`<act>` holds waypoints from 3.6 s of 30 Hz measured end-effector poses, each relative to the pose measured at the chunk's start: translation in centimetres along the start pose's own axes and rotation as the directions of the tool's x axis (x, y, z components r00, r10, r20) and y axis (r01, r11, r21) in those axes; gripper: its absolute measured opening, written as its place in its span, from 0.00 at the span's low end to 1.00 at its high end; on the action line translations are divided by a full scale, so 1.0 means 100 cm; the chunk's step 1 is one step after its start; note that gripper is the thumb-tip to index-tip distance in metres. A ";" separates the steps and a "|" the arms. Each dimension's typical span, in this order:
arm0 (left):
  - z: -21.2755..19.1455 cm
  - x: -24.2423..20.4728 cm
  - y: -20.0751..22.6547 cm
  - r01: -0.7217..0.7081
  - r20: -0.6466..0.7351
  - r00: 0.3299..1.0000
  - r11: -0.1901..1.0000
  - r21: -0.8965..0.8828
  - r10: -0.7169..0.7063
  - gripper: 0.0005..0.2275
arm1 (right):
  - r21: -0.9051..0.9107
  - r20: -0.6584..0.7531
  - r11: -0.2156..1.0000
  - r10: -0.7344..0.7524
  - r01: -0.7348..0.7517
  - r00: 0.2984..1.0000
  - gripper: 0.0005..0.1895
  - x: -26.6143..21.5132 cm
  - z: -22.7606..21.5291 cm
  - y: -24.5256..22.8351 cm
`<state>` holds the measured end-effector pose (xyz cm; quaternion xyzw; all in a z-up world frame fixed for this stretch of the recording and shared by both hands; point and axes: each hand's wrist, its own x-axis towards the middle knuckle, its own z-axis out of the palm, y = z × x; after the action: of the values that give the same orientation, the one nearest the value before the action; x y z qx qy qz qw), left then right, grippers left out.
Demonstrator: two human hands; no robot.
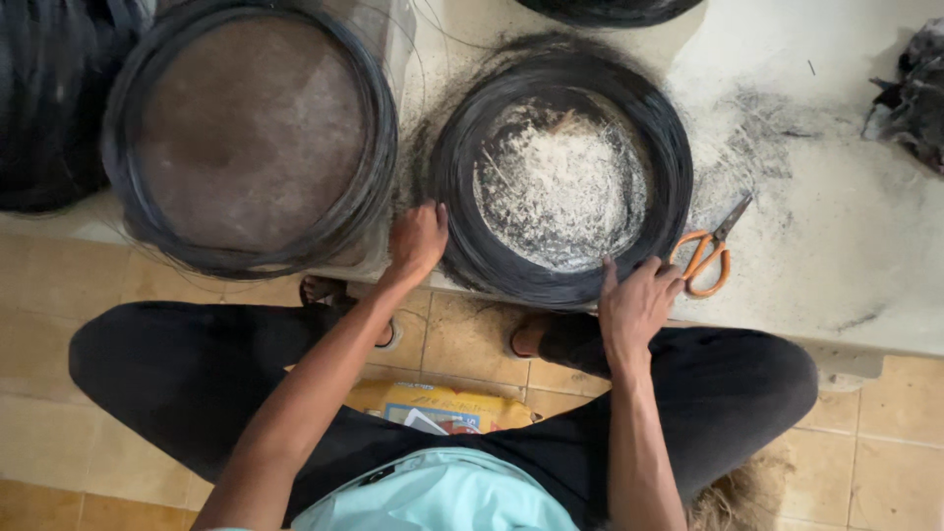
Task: The person coils a long black wire into a circular bundle on a white work surface. They repeatedly wrap the wire, press it into place, and trim loose ends using orange-handled scissors. The coiled wire is then set aside on the surface.
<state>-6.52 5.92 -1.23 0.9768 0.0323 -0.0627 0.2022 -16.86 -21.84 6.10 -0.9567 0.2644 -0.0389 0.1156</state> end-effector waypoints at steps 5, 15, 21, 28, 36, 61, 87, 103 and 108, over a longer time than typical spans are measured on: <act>-0.006 -0.004 -0.004 -0.026 -0.018 0.999 0.998 0.051 0.027 0.14 | -0.026 0.106 0.999 0.034 -0.031 0.994 0.30 0.009 0.031 0.040; 0.015 -0.001 0.014 -0.798 -0.097 0.593 0.599 0.067 0.800 0.06 | 0.290 0.082 0.742 -0.648 0.604 0.757 0.34 0.013 0.056 -0.024; 0.015 0.010 0.004 -0.815 -0.114 0.533 0.545 0.198 0.838 0.11 | 0.291 0.001 0.717 -0.662 0.634 0.749 0.09 0.009 0.069 -0.019; -0.018 0.004 0.019 -0.811 -0.094 0.581 0.585 0.017 0.808 0.11 | 0.345 0.037 0.669 -0.710 0.658 0.703 0.13 0.029 0.093 0.002; -0.049 -0.029 0.057 -0.801 -0.068 0.597 0.599 0.006 0.799 0.09 | 0.296 0.064 0.682 -0.713 0.669 0.699 0.10 0.010 0.068 0.005; 0.004 -0.041 0.025 -0.873 0.203 0.484 0.485 0.048 0.852 0.13 | 0.350 0.171 0.769 -0.614 0.535 0.770 0.24 0.004 0.067 0.028; 0.064 -0.052 0.105 -0.758 0.347 0.525 0.613 -0.222 0.777 0.16 | 0.250 0.332 0.862 0.352 -0.441 0.875 0.30 0.069 0.105 0.093; 0.064 -0.044 0.086 -0.785 0.264 0.545 0.595 -0.171 0.796 0.16 | 0.191 0.392 0.899 0.299 -0.395 0.870 0.34 0.066 0.112 0.105; 0.064 -0.038 0.083 -0.859 0.081 0.504 0.509 -0.059 0.860 0.09 | 0.212 -0.053 0.969 -0.115 0.123 0.992 0.27 0.038 0.044 0.054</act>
<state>-10.20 -4.43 -3.33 0.8589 -0.4656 -0.0029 0.2136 -15.73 -27.43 0.56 -0.9517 0.2030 -0.0933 0.2105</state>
